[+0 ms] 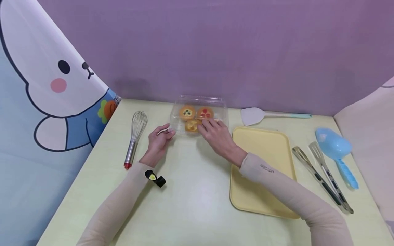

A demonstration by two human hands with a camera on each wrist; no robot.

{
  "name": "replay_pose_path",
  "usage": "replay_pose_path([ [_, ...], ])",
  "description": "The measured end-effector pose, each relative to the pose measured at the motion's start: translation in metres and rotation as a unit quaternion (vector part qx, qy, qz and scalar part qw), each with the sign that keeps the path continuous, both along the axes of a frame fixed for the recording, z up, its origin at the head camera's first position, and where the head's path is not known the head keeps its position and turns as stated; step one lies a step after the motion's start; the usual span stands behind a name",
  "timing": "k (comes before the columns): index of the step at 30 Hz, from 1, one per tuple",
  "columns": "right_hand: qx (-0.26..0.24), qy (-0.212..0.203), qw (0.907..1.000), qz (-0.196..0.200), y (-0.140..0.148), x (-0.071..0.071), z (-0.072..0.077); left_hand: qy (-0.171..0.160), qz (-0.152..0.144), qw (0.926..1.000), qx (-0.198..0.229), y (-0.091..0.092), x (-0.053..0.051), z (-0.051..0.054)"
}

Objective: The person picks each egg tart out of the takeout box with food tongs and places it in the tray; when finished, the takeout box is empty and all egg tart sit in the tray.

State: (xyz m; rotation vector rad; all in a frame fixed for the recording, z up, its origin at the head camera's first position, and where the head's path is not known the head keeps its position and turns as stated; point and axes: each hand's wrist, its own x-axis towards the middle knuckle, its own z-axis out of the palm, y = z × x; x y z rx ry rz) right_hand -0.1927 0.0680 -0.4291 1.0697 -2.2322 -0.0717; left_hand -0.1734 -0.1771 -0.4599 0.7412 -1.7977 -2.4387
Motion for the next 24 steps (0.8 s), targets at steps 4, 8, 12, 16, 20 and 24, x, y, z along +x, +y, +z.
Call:
replay_pose_path([
  [4, -0.015, 0.004, 0.9999, -0.002, 0.001, -0.002, 0.005, 0.009, -0.015, 0.9998, -0.001, 0.001, -0.001, 0.001],
  [8, -0.035, -0.002, 0.9993, -0.011, 0.004, -0.005, 0.012, 0.002, -0.046, 0.9989, -0.008, -0.006, -0.005, 0.005],
  [12, -0.061, -0.010, 0.9979, -0.018, 0.011, -0.006, 0.020, -0.020, -0.070, 0.9969, -0.028, -0.017, -0.016, 0.011],
  [16, -0.092, -0.006, 0.9953, -0.028, 0.020, -0.009, 0.029, -0.016, -0.096, 0.9928, -0.070, -0.023, -0.036, 0.018],
  [20, -0.111, 0.003, 0.9930, -0.040, 0.028, -0.014, 0.035, 0.007, -0.111, 0.9896, -0.091, -0.025, -0.055, 0.022],
  [24, -0.116, 0.006, 0.9920, -0.049, 0.039, -0.017, 0.036, 0.008, -0.127, 0.9867, -0.101, -0.024, -0.065, 0.018],
])
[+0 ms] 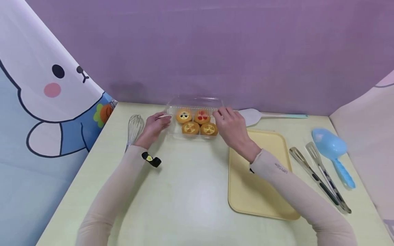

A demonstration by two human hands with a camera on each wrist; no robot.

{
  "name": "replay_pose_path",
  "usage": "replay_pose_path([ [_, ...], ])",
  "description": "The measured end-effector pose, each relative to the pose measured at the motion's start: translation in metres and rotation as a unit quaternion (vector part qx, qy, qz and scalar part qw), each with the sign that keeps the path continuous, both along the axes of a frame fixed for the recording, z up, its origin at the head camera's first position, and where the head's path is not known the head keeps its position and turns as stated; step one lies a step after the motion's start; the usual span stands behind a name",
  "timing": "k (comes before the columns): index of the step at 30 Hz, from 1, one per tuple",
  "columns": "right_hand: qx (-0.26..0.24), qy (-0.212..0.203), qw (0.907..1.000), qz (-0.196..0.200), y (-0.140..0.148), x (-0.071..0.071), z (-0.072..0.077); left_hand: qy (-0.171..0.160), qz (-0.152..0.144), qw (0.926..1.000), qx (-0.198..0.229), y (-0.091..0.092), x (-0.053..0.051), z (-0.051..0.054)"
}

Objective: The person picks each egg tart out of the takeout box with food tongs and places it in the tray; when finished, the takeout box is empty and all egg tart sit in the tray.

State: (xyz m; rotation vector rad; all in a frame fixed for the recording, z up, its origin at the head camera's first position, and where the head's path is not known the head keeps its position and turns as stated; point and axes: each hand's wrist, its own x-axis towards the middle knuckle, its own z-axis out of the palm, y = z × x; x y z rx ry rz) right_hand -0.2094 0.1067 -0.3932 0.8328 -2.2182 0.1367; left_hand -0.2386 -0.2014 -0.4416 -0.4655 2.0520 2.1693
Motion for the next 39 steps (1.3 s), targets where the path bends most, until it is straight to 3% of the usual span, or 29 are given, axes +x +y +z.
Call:
replay_pose_path([
  [4, -0.008, -0.002, 1.0000, 0.004, 0.007, 0.000, -0.001, -0.003, -0.036, 0.9990, -0.028, -0.003, 0.002, -0.003],
  [10, -0.043, 0.006, 0.9980, 0.045, 0.008, 0.002, 0.004, -0.013, -0.095, 0.9940, -0.053, -0.013, 0.013, 0.001],
  [14, -0.093, -0.021, 0.9936, 0.061, 0.012, 0.004, 0.013, -0.030, -0.129, 0.9879, -0.080, -0.019, 0.026, 0.003],
  [18, -0.159, -0.064, 0.9829, 0.067, 0.018, 0.004, 0.025, -0.037, -0.159, 0.9808, -0.107, -0.025, 0.043, 0.005],
  [21, -0.213, -0.101, 0.9684, 0.080, 0.022, 0.002, 0.034, -0.035, -0.179, 0.9763, -0.117, -0.028, 0.054, 0.005],
  [28, -0.328, -0.191, 0.9208, 0.089, 0.028, -0.007, 0.042, -0.018, -0.207, 0.9721, -0.109, -0.031, 0.077, 0.004],
  [33, -0.360, -0.249, 0.8964, 0.067, 0.033, -0.013, 0.032, -0.015, -0.219, 0.9700, -0.106, -0.033, 0.094, 0.005],
  [39, -0.353, -0.332, 0.8737, 0.038, 0.036, -0.017, 0.008, -0.003, -0.236, 0.9664, -0.102, -0.040, 0.113, 0.005],
])
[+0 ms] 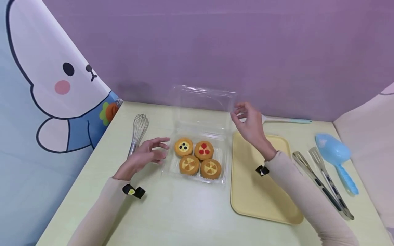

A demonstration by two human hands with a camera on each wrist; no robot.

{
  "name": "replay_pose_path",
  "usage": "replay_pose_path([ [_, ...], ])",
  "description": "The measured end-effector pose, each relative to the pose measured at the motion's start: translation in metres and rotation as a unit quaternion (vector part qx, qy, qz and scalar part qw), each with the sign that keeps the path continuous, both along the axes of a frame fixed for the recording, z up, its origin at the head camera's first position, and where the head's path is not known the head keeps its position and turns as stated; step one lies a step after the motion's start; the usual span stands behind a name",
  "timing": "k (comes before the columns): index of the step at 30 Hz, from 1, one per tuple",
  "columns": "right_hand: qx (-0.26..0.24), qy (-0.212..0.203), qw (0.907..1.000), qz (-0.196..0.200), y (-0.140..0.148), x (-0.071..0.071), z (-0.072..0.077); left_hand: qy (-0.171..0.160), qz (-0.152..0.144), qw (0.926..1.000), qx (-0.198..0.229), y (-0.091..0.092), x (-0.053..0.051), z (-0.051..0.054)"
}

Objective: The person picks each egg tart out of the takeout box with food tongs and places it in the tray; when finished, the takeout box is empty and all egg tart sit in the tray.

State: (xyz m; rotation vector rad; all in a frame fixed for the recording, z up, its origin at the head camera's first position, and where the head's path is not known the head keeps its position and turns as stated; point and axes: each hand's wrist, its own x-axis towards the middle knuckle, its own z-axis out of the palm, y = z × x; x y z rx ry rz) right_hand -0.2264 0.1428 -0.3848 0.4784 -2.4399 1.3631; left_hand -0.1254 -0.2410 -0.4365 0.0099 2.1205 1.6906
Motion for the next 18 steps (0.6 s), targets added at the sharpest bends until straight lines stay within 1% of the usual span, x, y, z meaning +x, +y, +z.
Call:
replay_pose_path([
  [4, -0.005, -0.066, 0.9977, 0.014, 0.002, -0.004, -0.015, 0.003, -0.003, 1.0000, -0.002, -0.003, 0.010, -0.002],
  [7, -0.016, -0.124, 0.9919, 0.023, 0.003, -0.008, -0.024, 0.005, -0.003, 1.0000, -0.003, -0.003, 0.014, -0.003],
  [10, -0.022, -0.179, 0.9833, 0.028, 0.005, -0.012, -0.030, 0.007, 0.000, 1.0000, 0.001, -0.002, 0.017, -0.003],
  [13, -0.019, -0.214, 0.9763, 0.028, 0.005, -0.014, -0.035, 0.007, 0.004, 1.0000, 0.006, -0.001, 0.019, -0.003],
  [18, -0.022, -0.252, 0.9669, 0.032, 0.005, -0.014, -0.042, 0.000, 0.013, 0.9999, 0.007, 0.001, 0.020, -0.002],
])
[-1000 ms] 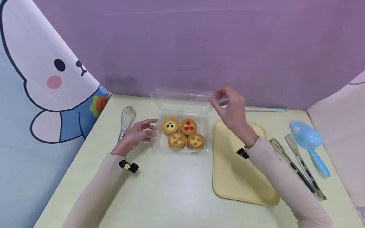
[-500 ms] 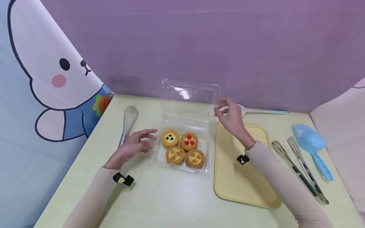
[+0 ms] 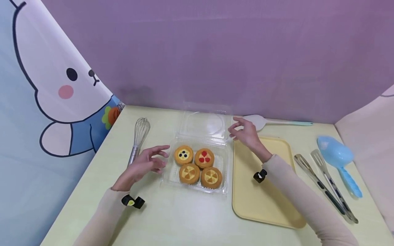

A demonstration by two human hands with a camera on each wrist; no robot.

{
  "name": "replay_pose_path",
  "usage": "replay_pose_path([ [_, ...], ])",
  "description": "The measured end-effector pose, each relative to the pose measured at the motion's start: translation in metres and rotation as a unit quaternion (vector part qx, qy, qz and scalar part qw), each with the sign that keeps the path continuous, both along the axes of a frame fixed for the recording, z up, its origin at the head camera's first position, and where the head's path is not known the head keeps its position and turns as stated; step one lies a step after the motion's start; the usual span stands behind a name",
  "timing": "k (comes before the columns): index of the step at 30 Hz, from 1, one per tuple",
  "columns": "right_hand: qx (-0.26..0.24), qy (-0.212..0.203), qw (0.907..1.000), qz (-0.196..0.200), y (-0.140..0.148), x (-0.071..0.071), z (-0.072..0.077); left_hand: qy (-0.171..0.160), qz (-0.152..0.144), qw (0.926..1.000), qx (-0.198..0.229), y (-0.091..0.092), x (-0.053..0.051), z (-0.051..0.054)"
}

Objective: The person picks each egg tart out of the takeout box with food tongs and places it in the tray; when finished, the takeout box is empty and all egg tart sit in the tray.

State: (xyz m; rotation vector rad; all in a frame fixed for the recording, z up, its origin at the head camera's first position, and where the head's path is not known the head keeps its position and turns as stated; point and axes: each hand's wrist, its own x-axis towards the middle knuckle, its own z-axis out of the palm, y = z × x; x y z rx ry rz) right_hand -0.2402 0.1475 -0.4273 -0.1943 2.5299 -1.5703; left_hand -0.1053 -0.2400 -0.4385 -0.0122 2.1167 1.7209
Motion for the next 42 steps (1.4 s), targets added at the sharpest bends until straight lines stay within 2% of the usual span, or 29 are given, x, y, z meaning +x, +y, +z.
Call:
replay_pose_path([
  [9, -0.062, -0.070, 0.9956, -0.001, 0.003, 0.005, -0.012, 0.000, 0.001, 1.0000, -0.006, 0.004, 0.000, 0.004],
  [14, -0.077, -0.073, 0.9943, -0.008, 0.009, 0.011, -0.015, 0.002, -0.003, 1.0000, -0.008, 0.005, -0.002, 0.005],
  [20, -0.072, -0.060, 0.9956, -0.008, 0.019, 0.021, -0.006, -0.002, -0.003, 1.0000, -0.009, 0.005, -0.004, 0.005],
  [27, -0.048, -0.009, 0.9988, -0.006, 0.045, 0.042, 0.003, 0.000, -0.010, 0.9999, -0.005, 0.005, -0.005, 0.007],
  [34, 0.011, 0.058, 0.9981, -0.019, 0.089, 0.077, 0.010, -0.005, -0.018, 0.9998, -0.007, 0.006, -0.002, 0.012],
  [38, 0.074, 0.112, 0.9903, -0.036, 0.117, 0.103, 0.016, -0.003, -0.021, 0.9997, -0.010, 0.005, 0.001, 0.015],
  [42, 0.143, 0.157, 0.9752, -0.063, 0.148, 0.129, 0.019, -0.004, -0.022, 0.9997, -0.008, 0.004, 0.005, 0.018],
])
